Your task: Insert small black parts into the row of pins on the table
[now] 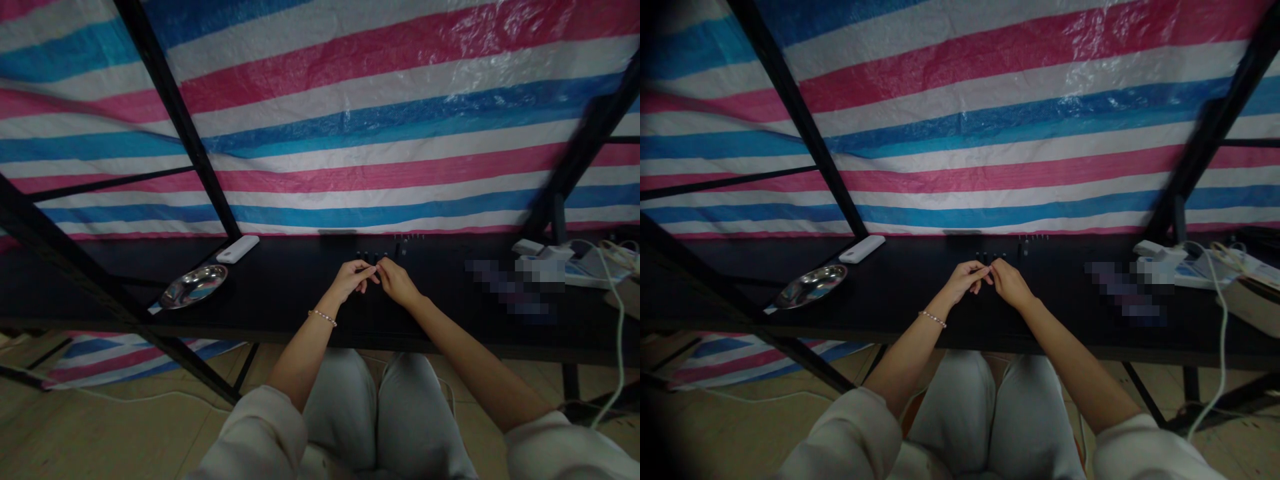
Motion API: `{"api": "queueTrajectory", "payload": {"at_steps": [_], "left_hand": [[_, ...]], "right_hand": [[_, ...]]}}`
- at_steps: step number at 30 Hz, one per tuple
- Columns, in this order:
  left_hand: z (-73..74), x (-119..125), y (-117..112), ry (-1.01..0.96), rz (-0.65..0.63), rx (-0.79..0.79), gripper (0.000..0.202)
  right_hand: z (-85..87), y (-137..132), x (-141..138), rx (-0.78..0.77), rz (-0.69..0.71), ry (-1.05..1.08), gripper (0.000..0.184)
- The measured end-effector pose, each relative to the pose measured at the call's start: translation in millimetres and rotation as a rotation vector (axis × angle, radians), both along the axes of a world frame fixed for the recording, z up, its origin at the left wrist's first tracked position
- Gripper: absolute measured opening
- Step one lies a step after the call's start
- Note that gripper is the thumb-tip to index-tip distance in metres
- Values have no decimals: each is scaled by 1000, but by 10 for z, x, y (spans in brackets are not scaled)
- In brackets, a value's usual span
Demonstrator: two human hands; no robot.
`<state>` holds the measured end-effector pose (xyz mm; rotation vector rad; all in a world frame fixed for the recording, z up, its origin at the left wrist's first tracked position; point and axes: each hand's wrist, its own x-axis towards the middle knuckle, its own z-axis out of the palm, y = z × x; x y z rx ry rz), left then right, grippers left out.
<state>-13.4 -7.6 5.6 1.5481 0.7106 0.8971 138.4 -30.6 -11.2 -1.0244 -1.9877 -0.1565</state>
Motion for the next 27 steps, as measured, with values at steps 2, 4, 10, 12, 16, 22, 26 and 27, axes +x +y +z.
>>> {"api": "queueTrajectory", "payload": {"at_steps": [2,4,10,12,16,22,26,27], "left_hand": [[-7,1,6,11,-2,4,30],[-12,2,9,25,-6,8,33],[-14,24,3,60,-6,9,37],[-27,38,10,55,-1,6,37],[-51,49,23,35,13,4,36],[-19,13,17,2,21,-22,35],[-26,-7,43,-69,46,-39,32],[-34,-10,50,-77,49,-39,31]], "right_hand": [[-5,3,-3,1,-5,-6,20],[-11,7,-3,-3,-12,-15,20],[12,11,8,-45,-34,-26,23],[37,8,16,-61,-60,-18,23],[73,-9,35,-133,-106,-20,25],[68,-28,58,-191,-111,-32,25],[74,-36,57,-183,-124,-1,23],[74,-38,57,-185,-121,5,22]]}}
